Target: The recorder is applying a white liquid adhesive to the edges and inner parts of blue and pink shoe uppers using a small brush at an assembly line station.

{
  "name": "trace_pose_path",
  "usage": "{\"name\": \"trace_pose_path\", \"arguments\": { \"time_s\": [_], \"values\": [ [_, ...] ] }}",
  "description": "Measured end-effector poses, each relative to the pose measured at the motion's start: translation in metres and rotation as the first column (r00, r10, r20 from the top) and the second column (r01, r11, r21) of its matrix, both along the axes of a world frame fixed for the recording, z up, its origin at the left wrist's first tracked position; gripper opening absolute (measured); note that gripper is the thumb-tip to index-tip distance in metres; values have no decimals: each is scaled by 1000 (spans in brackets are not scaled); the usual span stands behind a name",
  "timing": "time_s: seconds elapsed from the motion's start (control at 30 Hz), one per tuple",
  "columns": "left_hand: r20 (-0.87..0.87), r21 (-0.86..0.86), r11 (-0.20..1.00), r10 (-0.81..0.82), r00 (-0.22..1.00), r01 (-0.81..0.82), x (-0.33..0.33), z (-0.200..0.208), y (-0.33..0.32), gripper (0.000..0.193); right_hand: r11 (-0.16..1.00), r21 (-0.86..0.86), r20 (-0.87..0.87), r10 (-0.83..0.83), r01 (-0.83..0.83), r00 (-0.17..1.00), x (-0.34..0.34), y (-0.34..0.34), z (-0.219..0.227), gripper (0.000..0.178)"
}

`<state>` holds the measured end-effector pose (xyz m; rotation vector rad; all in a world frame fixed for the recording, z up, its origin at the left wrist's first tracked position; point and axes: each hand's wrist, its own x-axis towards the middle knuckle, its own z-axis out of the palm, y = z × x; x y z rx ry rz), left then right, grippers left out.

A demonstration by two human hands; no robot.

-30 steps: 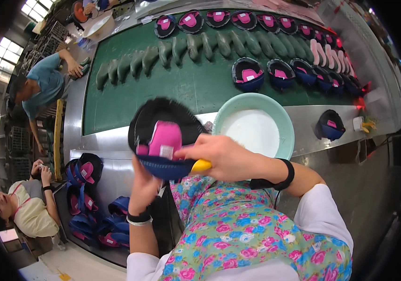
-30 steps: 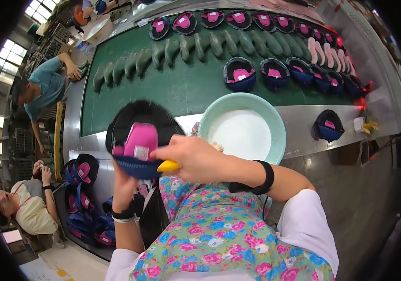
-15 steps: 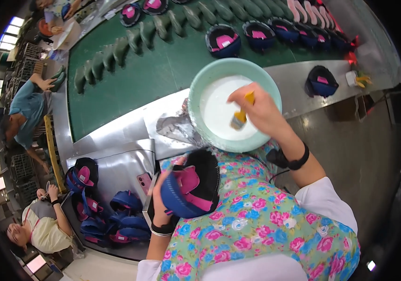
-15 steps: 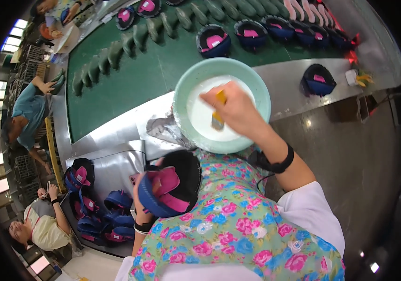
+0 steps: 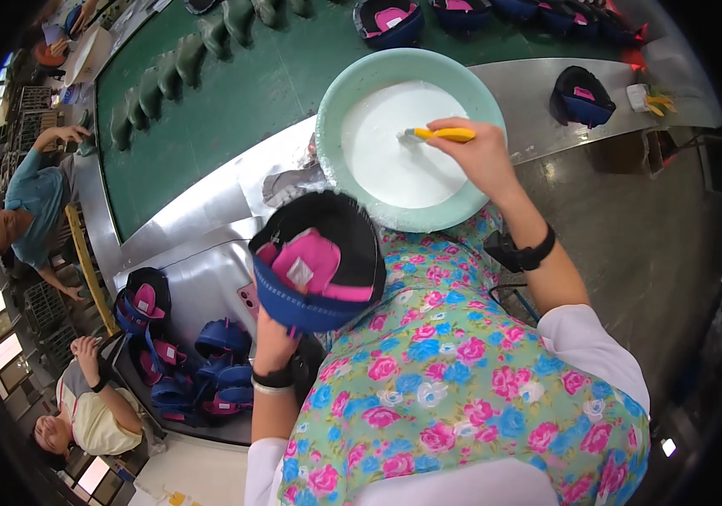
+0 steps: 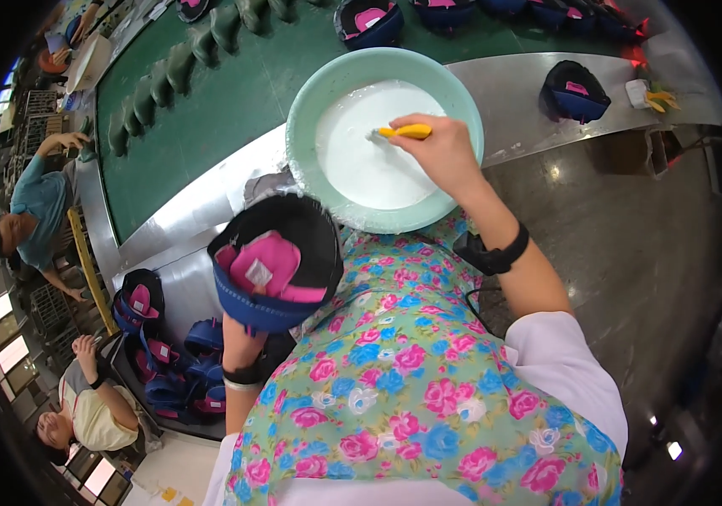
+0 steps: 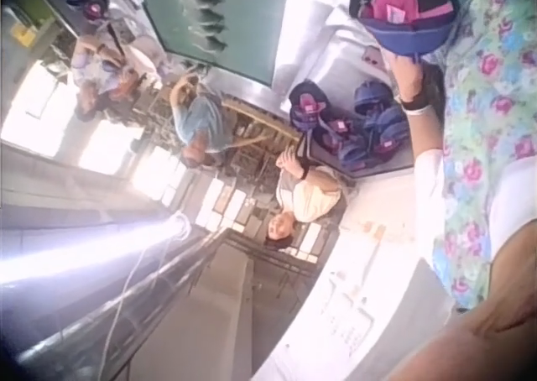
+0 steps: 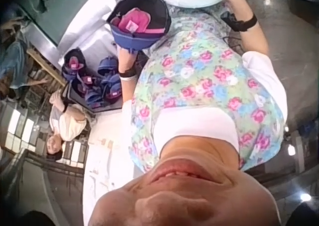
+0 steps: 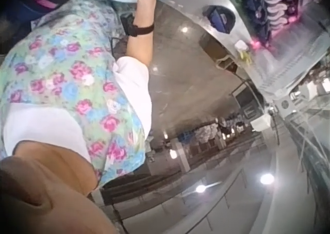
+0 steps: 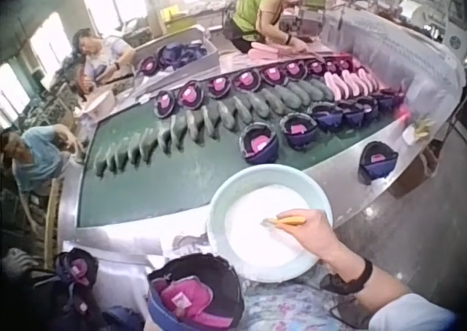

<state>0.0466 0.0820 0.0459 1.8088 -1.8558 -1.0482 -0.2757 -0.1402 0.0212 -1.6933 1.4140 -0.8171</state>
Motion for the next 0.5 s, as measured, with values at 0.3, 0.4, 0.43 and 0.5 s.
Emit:
{"name": "trace_pose_path", "arguments": {
  "time_s": [0.3,0.4,0.43,0.5],
  "values": [
    [-740,318,866,481,470,-386,-59,13,-66,53,925,-72,384,370,-373,846,50,1,79,17],
    [-754,296,863,474,455,-409,-54,1,-70,41,965,-5,310,251,-262,917,41,-8,48,16],
    [-764,267,871,452,460,-413,-50,-3,-68,42,983,-5,278,176,-182,944,39,-7,40,16],
    [-774,218,869,431,463,-444,-50,-2,-70,43,996,0,203,84,-86,976,37,-4,32,23]
  ]
}}
